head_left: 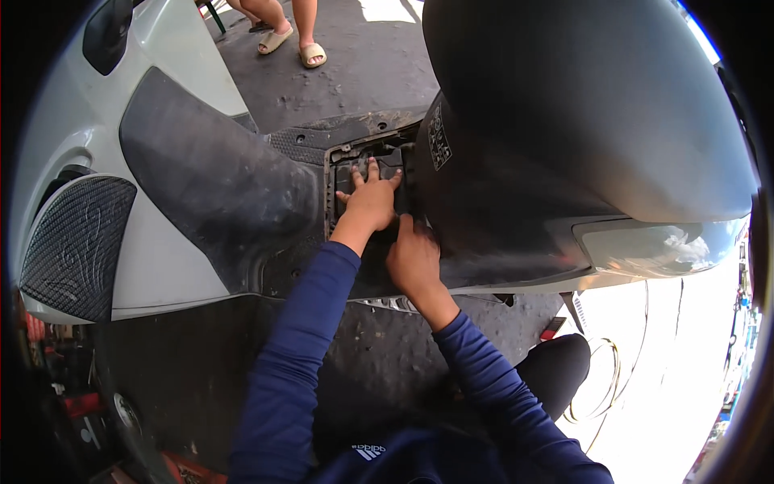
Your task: The recorder is repairing a scooter by removing and then reinstalling interior floor panels using a screwdriver.
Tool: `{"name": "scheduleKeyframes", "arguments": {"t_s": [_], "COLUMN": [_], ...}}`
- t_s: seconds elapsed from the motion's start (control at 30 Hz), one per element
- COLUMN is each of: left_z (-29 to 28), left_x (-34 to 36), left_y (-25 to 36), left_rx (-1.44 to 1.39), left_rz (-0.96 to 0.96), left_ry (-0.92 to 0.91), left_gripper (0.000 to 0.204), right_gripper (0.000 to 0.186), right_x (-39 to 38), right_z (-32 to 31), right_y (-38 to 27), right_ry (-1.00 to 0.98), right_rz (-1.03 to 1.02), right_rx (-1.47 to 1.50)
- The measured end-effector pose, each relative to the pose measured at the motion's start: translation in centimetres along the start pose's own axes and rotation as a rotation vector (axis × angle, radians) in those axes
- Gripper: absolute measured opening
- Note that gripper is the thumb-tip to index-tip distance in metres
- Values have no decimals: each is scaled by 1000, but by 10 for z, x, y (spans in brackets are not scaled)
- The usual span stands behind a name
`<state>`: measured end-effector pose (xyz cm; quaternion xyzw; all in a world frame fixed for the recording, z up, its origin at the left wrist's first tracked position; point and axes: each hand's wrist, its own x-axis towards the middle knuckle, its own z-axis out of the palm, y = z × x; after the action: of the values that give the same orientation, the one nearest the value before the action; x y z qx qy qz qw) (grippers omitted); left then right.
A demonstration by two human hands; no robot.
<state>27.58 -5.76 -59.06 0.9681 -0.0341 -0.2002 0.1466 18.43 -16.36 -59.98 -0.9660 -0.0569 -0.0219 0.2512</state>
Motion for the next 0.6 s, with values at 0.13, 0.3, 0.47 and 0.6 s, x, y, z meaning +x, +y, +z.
{"name": "scheduleKeyframes", "arguments": {"t_s": [0.13, 0.3, 0.47, 0.6], "left_z": [-1, -10, -2, 12], "left_x": [0, -8, -9, -21], "left_y": [1, 4, -10, -26], "left_rx": [-49, -13, -57, -96], "left_rz": [-38, -50, 44, 11], "left_ry": [30, -20, 29, 172], "left_gripper": [81, 96, 93, 87], "right_gripper": [41, 40, 37, 45], "right_x": [-4, -9, -19, -17], "right_z": [10, 12, 19, 23], "right_y": [1, 2, 6, 8], "right_ry": [18, -13, 49, 48], "right_rz": [-53, -154, -196, -282], "right_rx": [-83, -283, -230, -267]}}
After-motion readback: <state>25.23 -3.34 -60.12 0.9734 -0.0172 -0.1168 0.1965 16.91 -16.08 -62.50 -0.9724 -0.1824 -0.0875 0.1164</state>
